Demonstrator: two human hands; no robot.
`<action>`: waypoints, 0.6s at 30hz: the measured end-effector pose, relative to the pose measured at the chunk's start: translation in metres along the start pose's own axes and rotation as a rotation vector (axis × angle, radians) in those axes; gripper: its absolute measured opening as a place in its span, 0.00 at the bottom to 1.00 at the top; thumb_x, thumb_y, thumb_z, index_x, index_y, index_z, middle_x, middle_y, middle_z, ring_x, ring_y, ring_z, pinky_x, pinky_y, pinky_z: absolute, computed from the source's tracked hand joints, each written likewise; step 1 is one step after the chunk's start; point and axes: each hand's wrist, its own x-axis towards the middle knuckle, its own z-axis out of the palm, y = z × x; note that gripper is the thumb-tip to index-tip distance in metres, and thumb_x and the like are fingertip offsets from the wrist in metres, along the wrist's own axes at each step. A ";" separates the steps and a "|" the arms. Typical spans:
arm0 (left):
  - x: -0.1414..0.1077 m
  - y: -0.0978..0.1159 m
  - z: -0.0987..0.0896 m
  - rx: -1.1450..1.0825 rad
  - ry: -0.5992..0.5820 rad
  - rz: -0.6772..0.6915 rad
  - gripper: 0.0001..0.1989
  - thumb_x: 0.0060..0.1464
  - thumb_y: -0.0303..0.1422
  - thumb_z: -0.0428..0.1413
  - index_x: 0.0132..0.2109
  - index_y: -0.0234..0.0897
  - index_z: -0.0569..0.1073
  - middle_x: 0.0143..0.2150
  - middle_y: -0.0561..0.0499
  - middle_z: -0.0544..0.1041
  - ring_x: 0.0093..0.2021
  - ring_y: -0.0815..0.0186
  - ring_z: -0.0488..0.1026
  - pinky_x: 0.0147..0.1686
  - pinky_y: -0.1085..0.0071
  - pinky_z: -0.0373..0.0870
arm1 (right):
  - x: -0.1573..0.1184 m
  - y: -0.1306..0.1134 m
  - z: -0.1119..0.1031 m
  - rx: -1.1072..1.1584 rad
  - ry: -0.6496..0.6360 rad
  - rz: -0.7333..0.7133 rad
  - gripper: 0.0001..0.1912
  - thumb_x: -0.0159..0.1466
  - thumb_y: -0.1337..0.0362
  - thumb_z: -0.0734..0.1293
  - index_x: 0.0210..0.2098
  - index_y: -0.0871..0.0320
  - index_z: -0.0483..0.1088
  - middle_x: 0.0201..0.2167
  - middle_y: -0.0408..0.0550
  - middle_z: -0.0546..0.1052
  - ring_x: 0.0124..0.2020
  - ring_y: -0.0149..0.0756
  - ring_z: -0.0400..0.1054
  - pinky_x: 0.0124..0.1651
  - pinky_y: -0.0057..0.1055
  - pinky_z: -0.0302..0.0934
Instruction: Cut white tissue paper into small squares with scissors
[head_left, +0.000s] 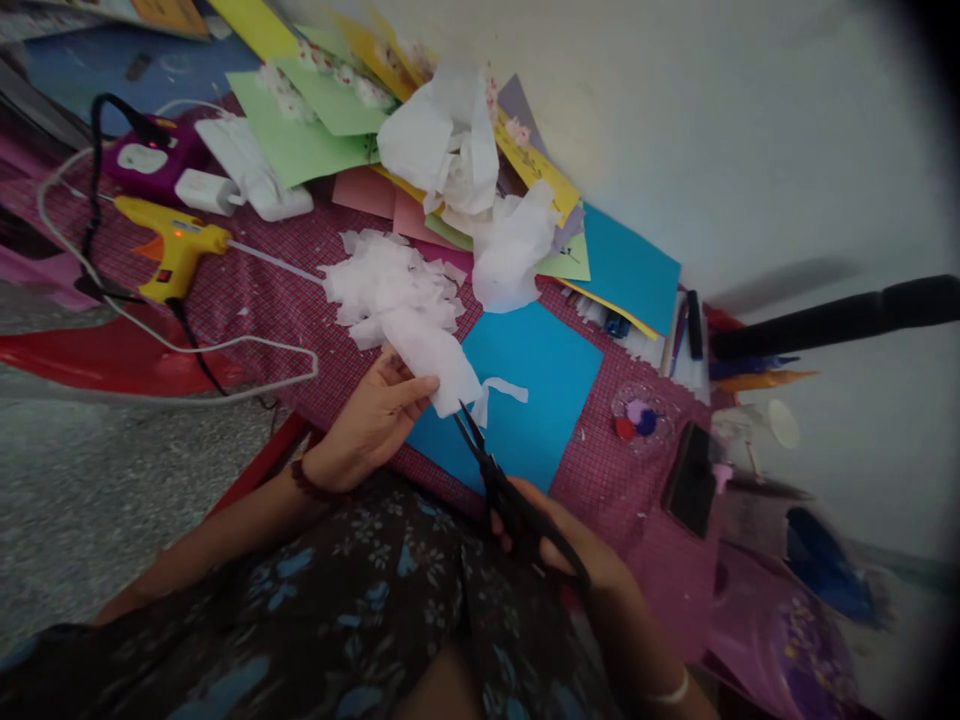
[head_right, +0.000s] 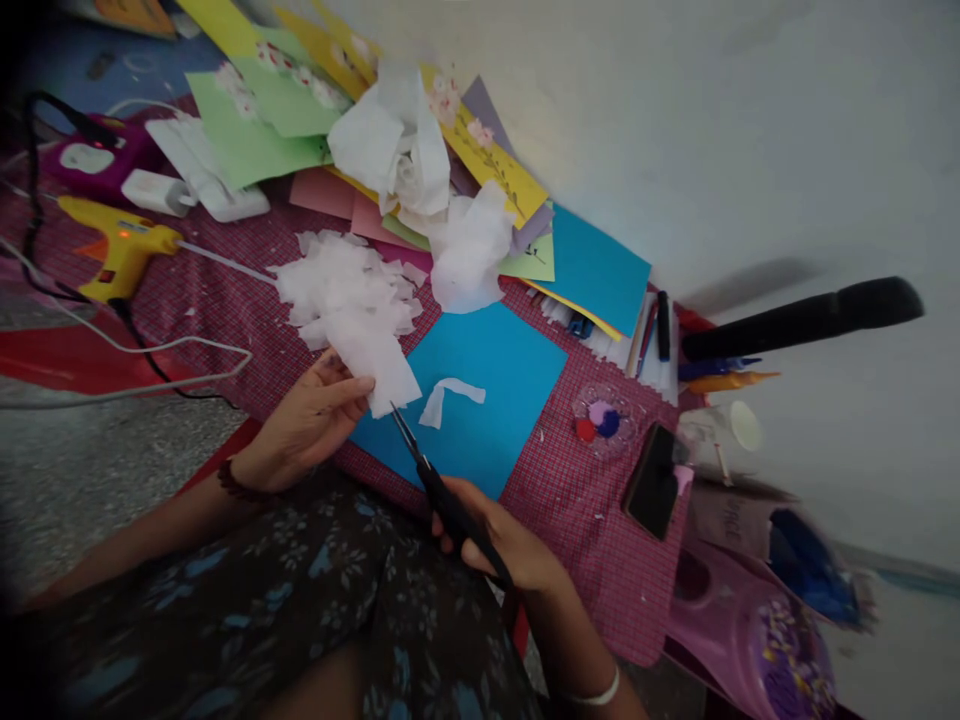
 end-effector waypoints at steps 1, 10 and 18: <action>0.000 -0.001 0.000 -0.001 -0.002 -0.005 0.24 0.43 0.19 0.65 0.47 0.41 0.74 0.44 0.55 0.80 0.43 0.71 0.76 0.44 0.77 0.70 | 0.002 0.001 0.000 0.007 0.006 -0.012 0.44 0.57 0.36 0.67 0.64 0.54 0.59 0.41 0.50 0.70 0.35 0.36 0.64 0.34 0.31 0.57; -0.003 -0.009 -0.005 0.094 -0.010 0.026 0.22 0.41 0.22 0.66 0.45 0.38 0.72 0.41 0.53 0.79 0.39 0.68 0.76 0.43 0.72 0.71 | 0.009 -0.014 0.010 -0.001 0.102 0.012 0.42 0.57 0.37 0.68 0.61 0.57 0.61 0.40 0.49 0.69 0.36 0.34 0.64 0.35 0.30 0.58; -0.004 -0.013 -0.003 0.201 0.005 0.058 0.23 0.40 0.23 0.67 0.45 0.38 0.70 0.41 0.53 0.79 0.40 0.67 0.75 0.43 0.71 0.72 | 0.014 -0.020 0.019 -0.185 0.196 0.057 0.41 0.60 0.45 0.69 0.65 0.56 0.55 0.41 0.50 0.68 0.35 0.35 0.64 0.37 0.33 0.61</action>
